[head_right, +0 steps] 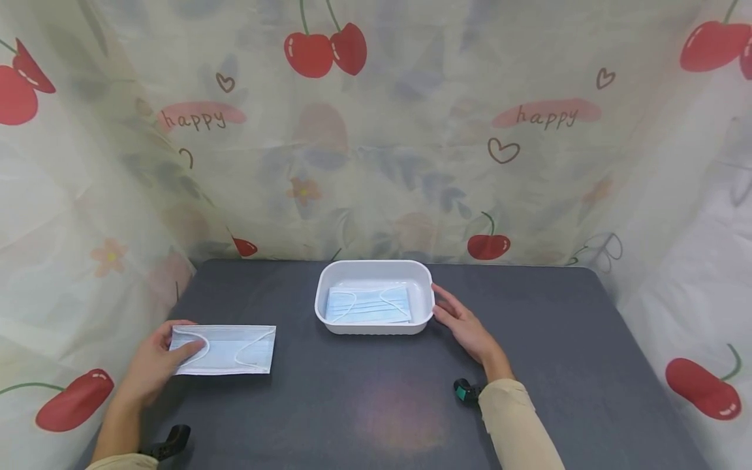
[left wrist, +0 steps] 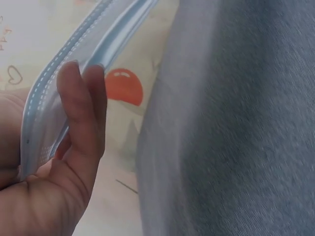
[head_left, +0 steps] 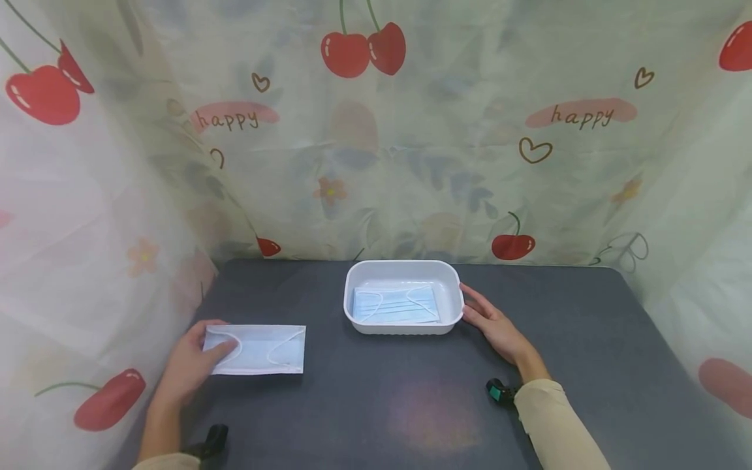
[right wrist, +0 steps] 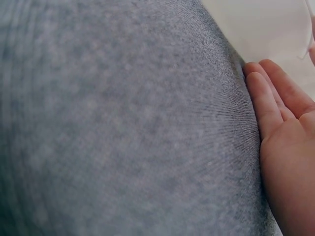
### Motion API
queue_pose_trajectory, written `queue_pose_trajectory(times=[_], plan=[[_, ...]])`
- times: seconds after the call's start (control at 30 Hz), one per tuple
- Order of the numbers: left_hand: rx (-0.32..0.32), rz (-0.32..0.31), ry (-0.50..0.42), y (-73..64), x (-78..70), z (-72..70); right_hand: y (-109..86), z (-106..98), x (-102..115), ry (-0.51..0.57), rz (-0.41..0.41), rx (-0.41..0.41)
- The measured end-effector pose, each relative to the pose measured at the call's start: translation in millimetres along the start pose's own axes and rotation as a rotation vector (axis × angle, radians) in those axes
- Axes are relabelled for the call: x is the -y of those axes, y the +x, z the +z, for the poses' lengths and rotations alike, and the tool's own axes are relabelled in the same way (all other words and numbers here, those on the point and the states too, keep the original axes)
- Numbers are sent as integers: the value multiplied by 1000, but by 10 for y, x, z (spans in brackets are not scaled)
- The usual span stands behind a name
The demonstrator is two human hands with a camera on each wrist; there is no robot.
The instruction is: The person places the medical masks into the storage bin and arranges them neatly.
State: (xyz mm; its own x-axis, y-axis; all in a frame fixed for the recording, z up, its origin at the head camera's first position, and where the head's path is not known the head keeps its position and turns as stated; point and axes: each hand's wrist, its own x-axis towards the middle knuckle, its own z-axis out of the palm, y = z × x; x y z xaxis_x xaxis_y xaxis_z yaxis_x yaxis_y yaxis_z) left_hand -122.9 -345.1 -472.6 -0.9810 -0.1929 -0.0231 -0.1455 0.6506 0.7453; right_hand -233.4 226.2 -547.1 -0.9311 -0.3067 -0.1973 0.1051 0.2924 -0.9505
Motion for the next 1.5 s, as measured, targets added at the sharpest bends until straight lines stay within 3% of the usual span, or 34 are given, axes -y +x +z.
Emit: queue_pose_trajectory(times=[0.27,0.53,0.8,1.17,1.5], plan=[[-71,0,-27,34,-178,-5,4,4,16,-11,17,-8],[-56,-29,-116,34,-369,1,1,-3,0,-17,11,-10],[-72,7,-136,82,-505,43,-9,-13,-12,4,-3,-12],[-93,-29,-206,134,-767,215,-6,5,-22,-9,16,-24],[-64,-33,-320,247,-997,303,10,15,-16,3,10,-17]])
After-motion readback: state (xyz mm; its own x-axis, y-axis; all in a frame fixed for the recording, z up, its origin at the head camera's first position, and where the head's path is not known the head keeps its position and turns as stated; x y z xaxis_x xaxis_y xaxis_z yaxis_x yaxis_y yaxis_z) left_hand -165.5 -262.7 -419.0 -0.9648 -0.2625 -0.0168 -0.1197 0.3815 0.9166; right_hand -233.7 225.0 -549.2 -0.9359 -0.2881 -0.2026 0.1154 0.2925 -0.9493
